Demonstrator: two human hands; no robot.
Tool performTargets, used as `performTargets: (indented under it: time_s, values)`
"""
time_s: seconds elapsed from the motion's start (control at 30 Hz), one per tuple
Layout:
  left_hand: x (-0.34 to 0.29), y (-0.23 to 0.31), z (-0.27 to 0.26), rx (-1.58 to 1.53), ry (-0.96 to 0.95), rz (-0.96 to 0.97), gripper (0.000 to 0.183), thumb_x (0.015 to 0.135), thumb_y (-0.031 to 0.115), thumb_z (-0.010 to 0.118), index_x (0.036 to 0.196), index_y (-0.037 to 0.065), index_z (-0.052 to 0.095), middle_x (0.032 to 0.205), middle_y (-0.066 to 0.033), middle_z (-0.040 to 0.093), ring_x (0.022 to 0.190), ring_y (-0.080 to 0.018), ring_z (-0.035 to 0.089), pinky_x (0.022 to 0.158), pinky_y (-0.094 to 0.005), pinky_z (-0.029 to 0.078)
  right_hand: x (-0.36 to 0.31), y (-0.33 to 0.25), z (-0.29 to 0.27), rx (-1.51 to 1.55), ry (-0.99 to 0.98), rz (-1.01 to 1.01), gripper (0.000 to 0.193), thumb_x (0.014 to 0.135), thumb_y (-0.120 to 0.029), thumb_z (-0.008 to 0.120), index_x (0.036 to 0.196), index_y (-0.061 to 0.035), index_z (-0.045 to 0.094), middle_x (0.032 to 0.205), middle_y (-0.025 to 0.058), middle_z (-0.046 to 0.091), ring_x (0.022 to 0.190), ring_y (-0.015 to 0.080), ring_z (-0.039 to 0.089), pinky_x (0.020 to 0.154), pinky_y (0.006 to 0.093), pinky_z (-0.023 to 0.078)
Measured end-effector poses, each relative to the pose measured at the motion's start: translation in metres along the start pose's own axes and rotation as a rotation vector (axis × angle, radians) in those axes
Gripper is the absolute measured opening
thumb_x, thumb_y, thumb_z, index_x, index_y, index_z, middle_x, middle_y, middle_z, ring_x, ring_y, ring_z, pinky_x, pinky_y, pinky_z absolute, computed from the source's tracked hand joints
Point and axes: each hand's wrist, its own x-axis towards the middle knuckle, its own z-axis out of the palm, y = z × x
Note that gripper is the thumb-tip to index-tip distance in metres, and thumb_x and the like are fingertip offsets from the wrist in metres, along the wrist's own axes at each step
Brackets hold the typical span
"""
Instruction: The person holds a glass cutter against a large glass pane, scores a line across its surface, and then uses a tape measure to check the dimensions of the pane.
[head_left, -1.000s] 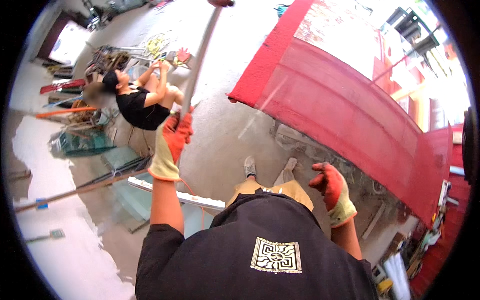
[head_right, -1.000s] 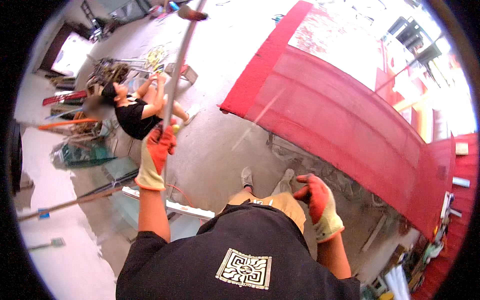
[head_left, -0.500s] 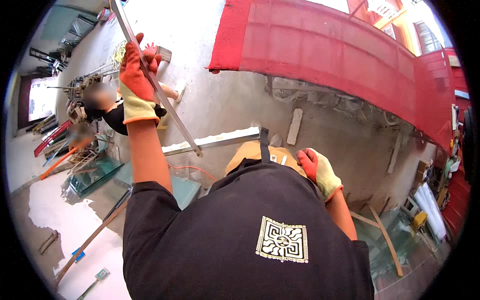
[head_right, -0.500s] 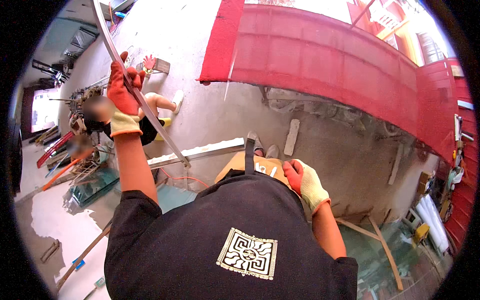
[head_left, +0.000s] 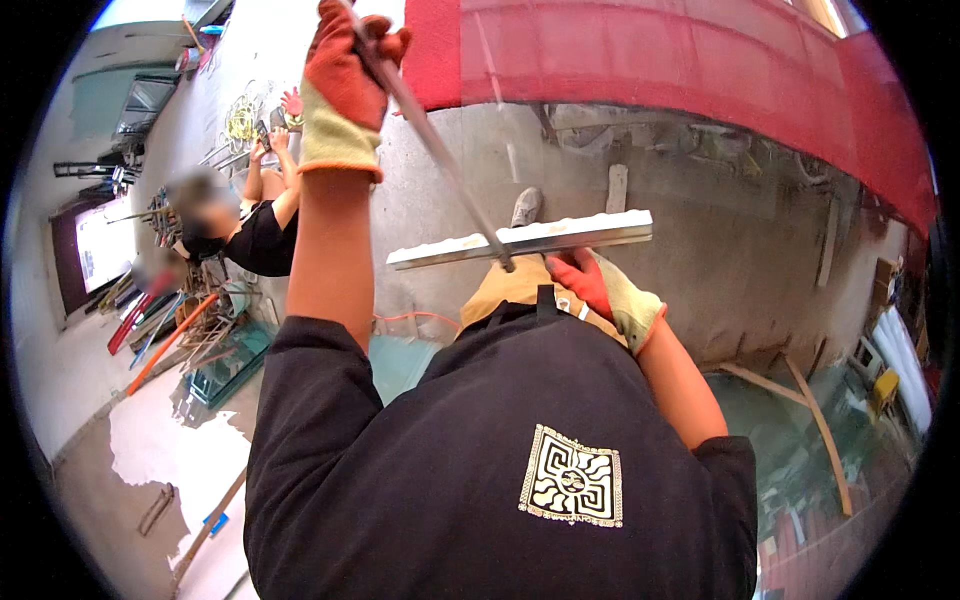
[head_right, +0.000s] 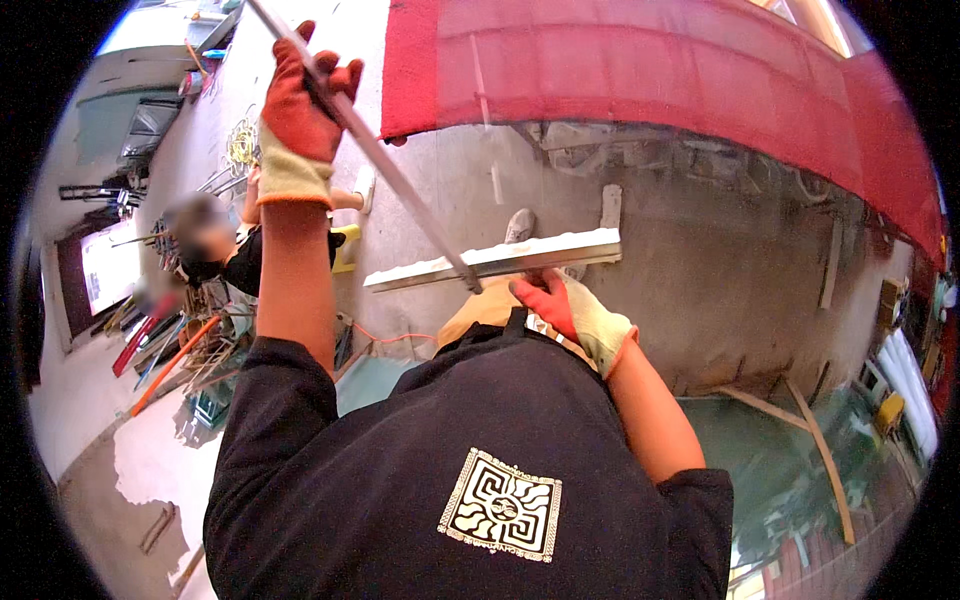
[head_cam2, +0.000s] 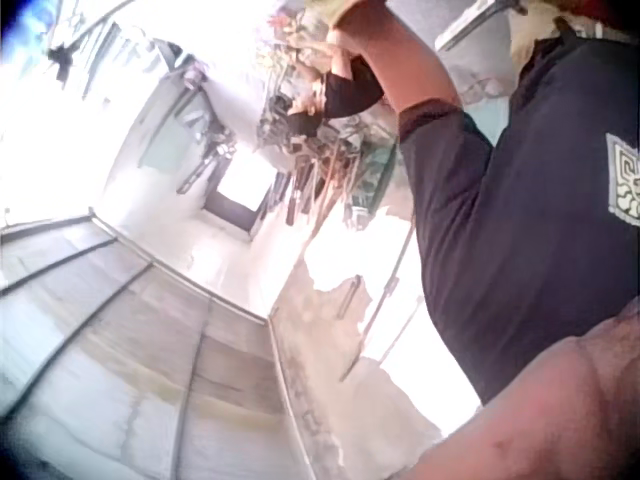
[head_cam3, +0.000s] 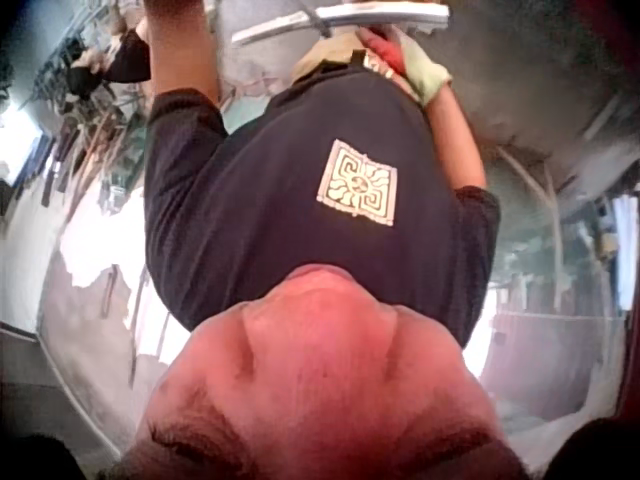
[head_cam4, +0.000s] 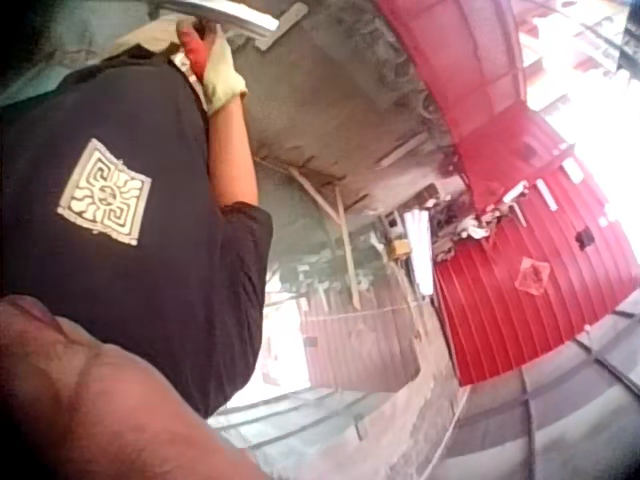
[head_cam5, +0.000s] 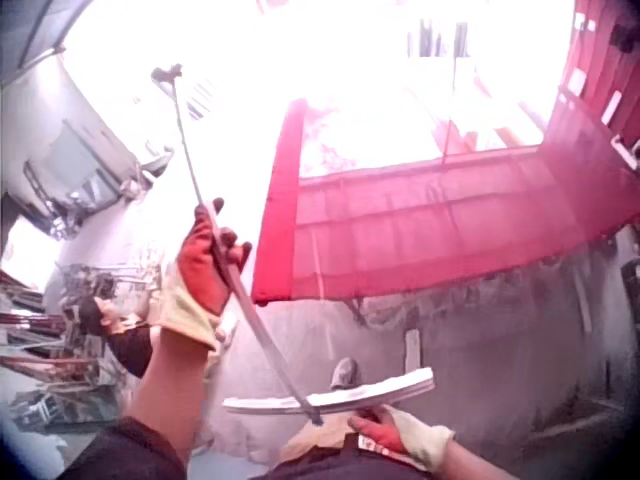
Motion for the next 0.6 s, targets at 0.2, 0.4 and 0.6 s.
performTargets:
  time_s: [0.2, 0.4, 0.6]
  values:
    - [0.04, -0.082, 0.03, 0.47, -0.271, 0.109, 0.048, 0.107, 0.034, 0.06, 0.134, -0.004, 0.053, 0.108, -0.0146, 0.067, 0.105, -0.0292, 0.072, 0.099, -0.0403, 0.06, 0.045, 0.04, 0.015, 0.604, 0.095, 0.165, 0.058, 0.107, -0.05, 0.053, 0.132, 0.0014, 0.059, 0.113, 0.0106, 0.069, 0.102, 0.0194, 0.068, 0.092, 0.034, 0.056]
    - [0.068, -0.113, 0.075, -0.217, -0.157, -0.311, 0.023, 0.107, 0.014, 0.058, 0.13, 0.011, 0.06, 0.091, -0.0048, 0.066, 0.078, -0.023, 0.067, 0.073, -0.0414, 0.062, 0.064, 0.049, 0.016, 0.824, 0.266, 0.135, 0.051, 0.111, -0.049, 0.044, 0.122, -0.0026, 0.061, 0.111, 0.0101, 0.069, 0.098, 0.0189, 0.071, 0.089, 0.0321, 0.059]
    - [0.092, -0.137, 0.098, -0.078, -0.226, -0.456, 0.017, 0.106, 0.023, 0.062, 0.12, 0.014, 0.06, 0.093, -0.0067, 0.065, 0.076, -0.0214, 0.066, 0.071, -0.0391, 0.06, 0.077, 0.046, 0.007, 0.859, 0.29, 0.106, 0.043, 0.112, -0.031, 0.04, 0.136, -0.0002, 0.056, 0.127, 0.0134, 0.067, 0.103, 0.0218, 0.07, 0.095, 0.0378, 0.059]
